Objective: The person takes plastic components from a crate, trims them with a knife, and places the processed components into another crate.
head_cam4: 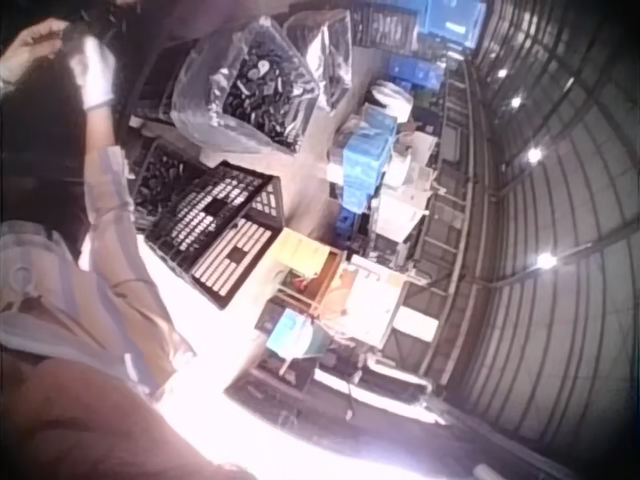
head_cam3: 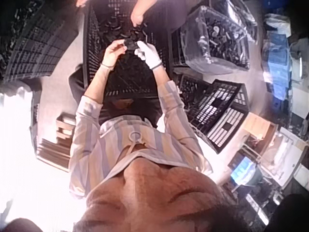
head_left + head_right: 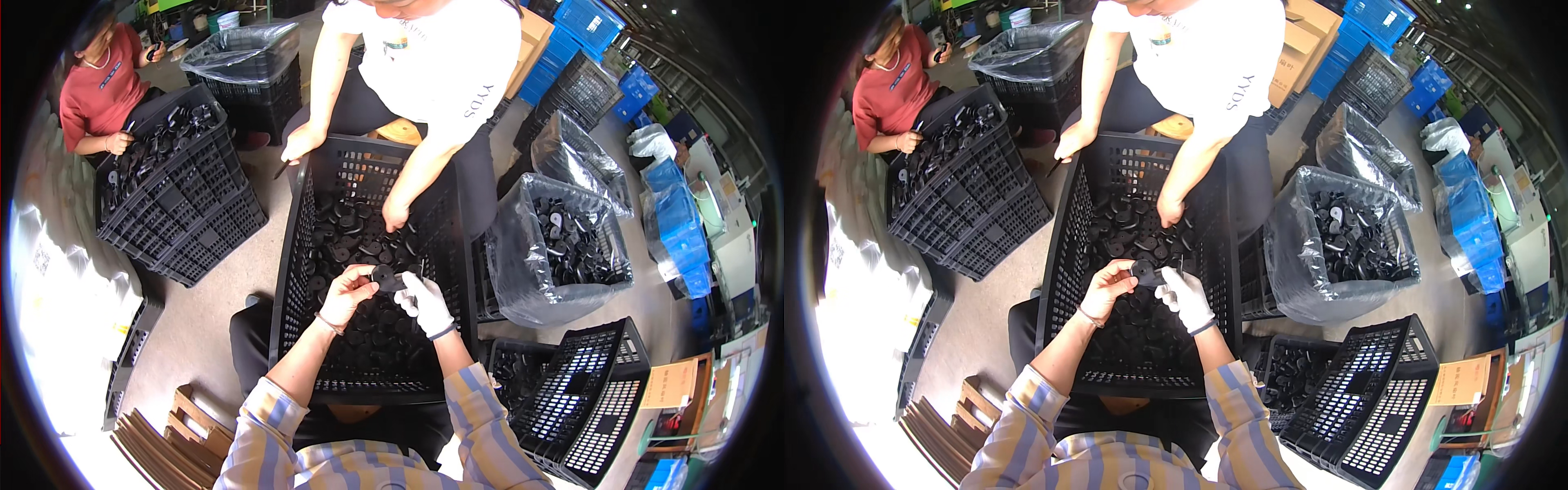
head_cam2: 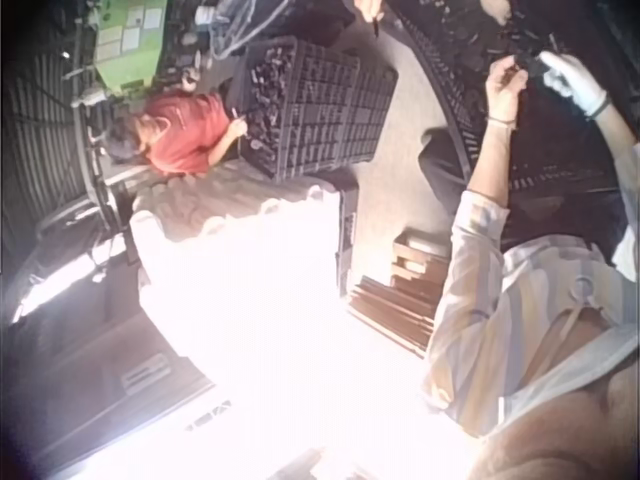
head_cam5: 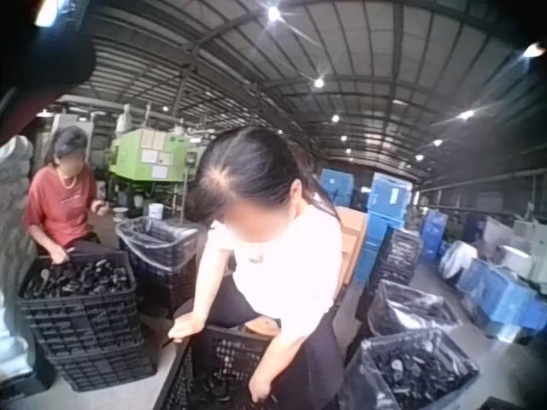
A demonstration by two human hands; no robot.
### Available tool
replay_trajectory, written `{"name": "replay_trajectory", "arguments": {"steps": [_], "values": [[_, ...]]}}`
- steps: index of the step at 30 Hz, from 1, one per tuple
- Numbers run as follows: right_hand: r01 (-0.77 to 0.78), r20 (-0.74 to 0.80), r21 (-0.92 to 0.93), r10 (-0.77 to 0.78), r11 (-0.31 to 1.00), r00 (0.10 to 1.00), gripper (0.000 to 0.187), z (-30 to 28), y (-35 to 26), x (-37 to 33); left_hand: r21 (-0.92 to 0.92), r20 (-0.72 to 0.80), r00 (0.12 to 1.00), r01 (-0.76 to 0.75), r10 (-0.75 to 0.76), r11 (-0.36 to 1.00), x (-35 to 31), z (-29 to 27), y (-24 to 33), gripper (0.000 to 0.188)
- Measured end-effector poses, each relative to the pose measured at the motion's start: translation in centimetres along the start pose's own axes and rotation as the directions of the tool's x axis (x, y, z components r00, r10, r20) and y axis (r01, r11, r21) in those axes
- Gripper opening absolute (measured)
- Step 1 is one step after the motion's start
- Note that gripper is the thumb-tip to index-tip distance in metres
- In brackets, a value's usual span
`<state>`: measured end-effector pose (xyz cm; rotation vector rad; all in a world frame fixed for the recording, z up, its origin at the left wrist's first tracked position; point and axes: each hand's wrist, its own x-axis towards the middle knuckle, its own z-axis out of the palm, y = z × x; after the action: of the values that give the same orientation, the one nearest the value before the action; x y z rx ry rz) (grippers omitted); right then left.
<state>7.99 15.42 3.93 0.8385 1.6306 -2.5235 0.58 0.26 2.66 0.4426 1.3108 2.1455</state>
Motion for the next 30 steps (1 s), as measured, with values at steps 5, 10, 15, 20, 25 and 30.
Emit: {"name": "replay_trajectory", "arguments": {"steps": [5, 10, 15, 20, 25, 30], "values": [[0.029, 0.141, -0.250, 0.006, 0.968, 0.990, 0.022, 1.3, 0.2, -0.8, 0.106, -0.193, 0.981, 0.004, 0.017, 0.994, 0.2, -0.4, -0.6, 0.008], [0.033, 0.199, -0.287, 0.025, 0.957, 0.980, 0.023, 2.2, 0.5, -1.1, 0.272, -0.242, 0.947, -0.143, 0.212, 0.952, 0.4, -0.6, -1.0, 0.008], [0.069, 0.162, -0.266, -0.026, 0.962, 0.986, 0.024, 2.0, 0.4, -1.0, 0.117, -0.241, 0.970, -0.015, 0.043, 0.993, 0.1, -0.4, -0.4, 0.019], [0.093, 0.187, -0.203, -0.055, 0.975, 0.981, 0.025, 1.7, 0.5, -1.0, 0.095, -0.133, 0.987, -0.080, 0.092, 0.992, 0.0, -0.1, 0.3, 0.020], [0.087, 0.191, -0.154, -0.057, 0.984, 0.980, 0.026, 1.5, 0.7, -0.9, 0.035, -0.171, 0.982, -0.080, 0.085, 0.996, 0.0, 0.4, 0.6, 0.025], [0.043, 0.161, -0.055, -0.033, 0.998, 0.986, 0.026, 1.8, 0.5, -0.7, -0.002, -0.138, 0.985, -0.105, 0.104, 0.994, 0.2, 0.1, 0.8, 0.029]]}}
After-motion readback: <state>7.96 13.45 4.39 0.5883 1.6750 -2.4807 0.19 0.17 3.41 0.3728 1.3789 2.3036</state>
